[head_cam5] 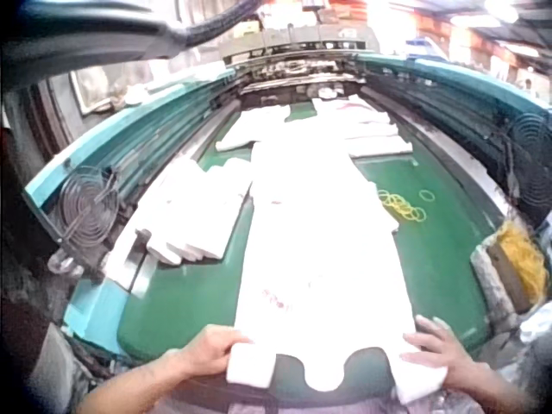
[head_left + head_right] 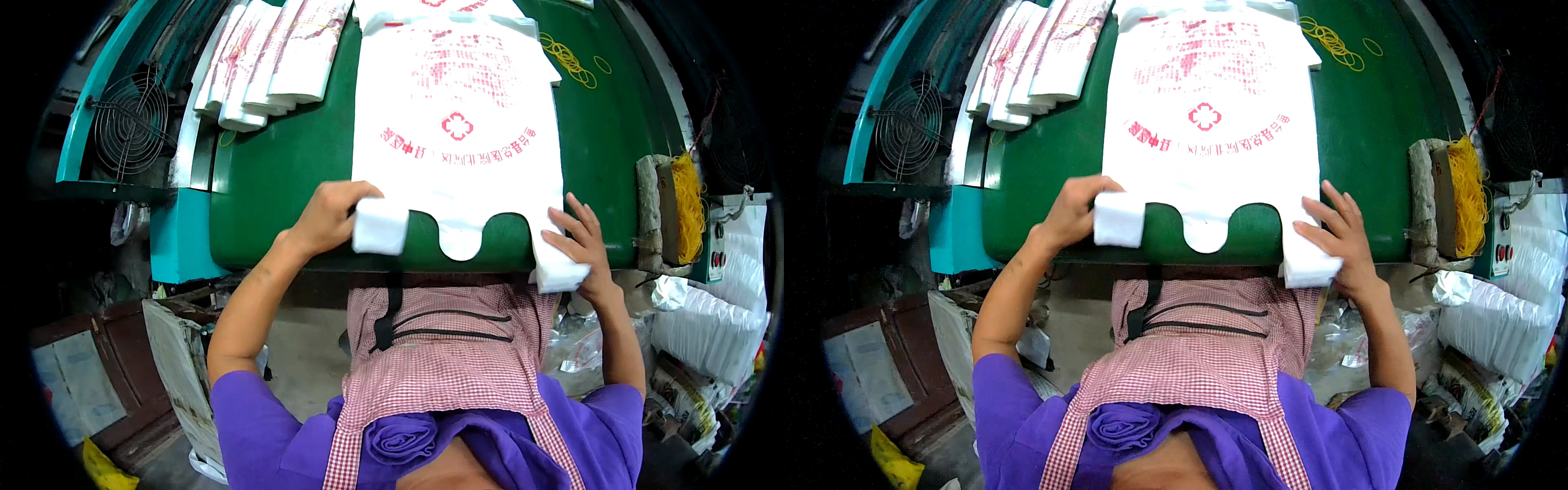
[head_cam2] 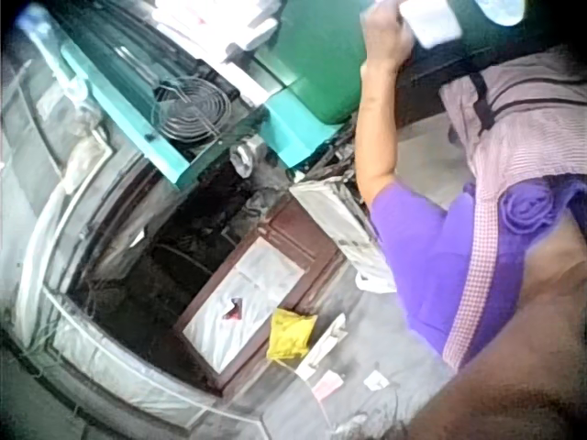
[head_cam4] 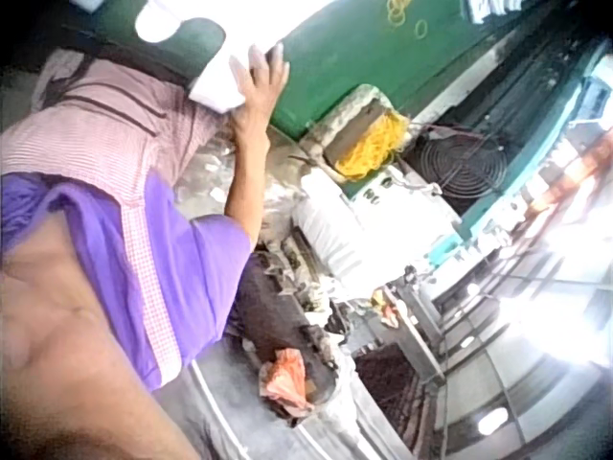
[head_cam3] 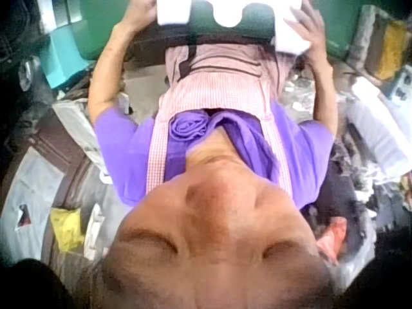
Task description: The person folds white plastic bags with red printed text on a green workbench. They repeatedly fold the bags into compact rectangular shapes and secure them with yellow rubber bands. The finished bundles are stacked on the table and later placed into a large white sack.
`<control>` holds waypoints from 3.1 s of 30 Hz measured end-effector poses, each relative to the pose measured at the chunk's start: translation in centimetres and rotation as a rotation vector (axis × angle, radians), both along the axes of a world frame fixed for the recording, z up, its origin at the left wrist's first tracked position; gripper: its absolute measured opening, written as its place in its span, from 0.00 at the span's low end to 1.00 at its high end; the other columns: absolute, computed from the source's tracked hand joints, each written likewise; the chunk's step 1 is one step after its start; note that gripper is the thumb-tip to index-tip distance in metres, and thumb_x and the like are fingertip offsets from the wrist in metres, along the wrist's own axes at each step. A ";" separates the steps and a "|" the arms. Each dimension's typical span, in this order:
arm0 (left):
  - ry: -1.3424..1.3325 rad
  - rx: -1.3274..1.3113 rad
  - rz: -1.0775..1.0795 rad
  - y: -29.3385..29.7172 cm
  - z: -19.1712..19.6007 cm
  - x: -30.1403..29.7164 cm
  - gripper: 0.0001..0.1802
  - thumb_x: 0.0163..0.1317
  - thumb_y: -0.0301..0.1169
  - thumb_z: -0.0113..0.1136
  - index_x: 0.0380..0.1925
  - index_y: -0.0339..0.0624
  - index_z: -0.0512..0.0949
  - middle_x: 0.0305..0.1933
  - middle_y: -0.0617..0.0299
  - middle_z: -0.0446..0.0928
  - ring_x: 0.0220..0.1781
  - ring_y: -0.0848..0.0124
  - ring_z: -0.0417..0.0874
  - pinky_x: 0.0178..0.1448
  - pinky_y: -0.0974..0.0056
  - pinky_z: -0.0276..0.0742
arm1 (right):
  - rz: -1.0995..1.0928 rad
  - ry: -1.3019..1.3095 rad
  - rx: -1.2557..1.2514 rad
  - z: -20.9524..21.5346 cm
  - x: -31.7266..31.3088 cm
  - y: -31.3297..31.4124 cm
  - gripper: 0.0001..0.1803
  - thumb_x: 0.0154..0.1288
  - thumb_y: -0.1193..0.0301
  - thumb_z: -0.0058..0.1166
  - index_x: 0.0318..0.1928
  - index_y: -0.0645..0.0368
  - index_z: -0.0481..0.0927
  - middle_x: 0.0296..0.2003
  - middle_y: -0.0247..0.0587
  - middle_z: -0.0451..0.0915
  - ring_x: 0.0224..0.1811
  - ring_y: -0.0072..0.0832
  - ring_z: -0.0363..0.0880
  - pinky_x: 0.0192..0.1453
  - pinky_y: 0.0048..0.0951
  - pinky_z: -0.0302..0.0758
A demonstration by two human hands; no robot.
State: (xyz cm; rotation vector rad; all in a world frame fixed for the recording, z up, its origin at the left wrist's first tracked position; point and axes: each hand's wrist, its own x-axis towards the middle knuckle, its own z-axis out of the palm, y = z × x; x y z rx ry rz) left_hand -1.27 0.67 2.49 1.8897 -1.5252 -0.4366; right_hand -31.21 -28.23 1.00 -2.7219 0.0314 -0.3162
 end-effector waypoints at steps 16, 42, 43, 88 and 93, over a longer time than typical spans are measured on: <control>-0.499 0.022 -0.203 -3.3 -1.1 -7.2 0.30 0.49 0.30 0.57 0.58 0.47 0.72 0.68 0.51 0.64 0.69 0.53 0.65 0.67 0.49 0.63 | 0.049 0.018 -0.099 -0.3 12.0 4.6 0.16 0.65 0.59 0.51 0.47 0.55 0.76 0.46 0.45 0.77 0.49 0.43 0.76 0.46 0.44 0.73; -0.254 0.171 -0.049 -8.4 1.6 -0.5 0.19 0.49 0.22 0.57 0.45 0.41 0.76 0.46 0.52 0.79 0.46 0.52 0.80 0.49 0.57 0.78 | -0.212 -0.083 2.139 -1.3 6.8 2.8 0.33 0.71 0.61 0.48 0.67 0.68 0.54 0.60 0.57 0.68 0.60 0.42 0.72 0.60 0.39 0.74; -0.134 0.085 -0.110 -7.0 1.4 -1.0 0.17 0.48 0.21 0.58 0.41 0.42 0.78 0.53 0.50 0.75 0.56 0.52 0.76 0.58 0.55 0.73 | -0.283 -0.254 2.218 -1.0 7.8 1.9 0.32 0.70 0.63 0.48 0.66 0.68 0.56 0.59 0.57 0.68 0.58 0.42 0.74 0.59 0.38 0.76; 0.120 0.359 -0.133 -9.1 1.9 -3.6 0.25 0.51 0.45 0.68 0.42 0.39 0.76 0.37 0.50 0.79 0.40 0.53 0.80 0.45 0.57 0.75 | -0.613 0.081 -0.058 -1.7 15.2 -23.3 0.11 0.62 0.65 0.56 0.35 0.61 0.78 0.37 0.51 0.79 0.41 0.46 0.78 0.43 0.42 0.73; 0.511 0.073 0.090 -4.5 2.2 -5.2 0.20 0.55 0.39 0.66 0.41 0.36 0.75 0.34 0.55 0.80 0.35 0.66 0.81 0.43 0.62 0.76 | -0.673 -0.252 0.466 2.3 13.3 -18.5 0.07 0.63 0.72 0.53 0.37 0.64 0.79 0.26 0.37 0.79 0.31 0.20 0.77 0.32 0.26 0.74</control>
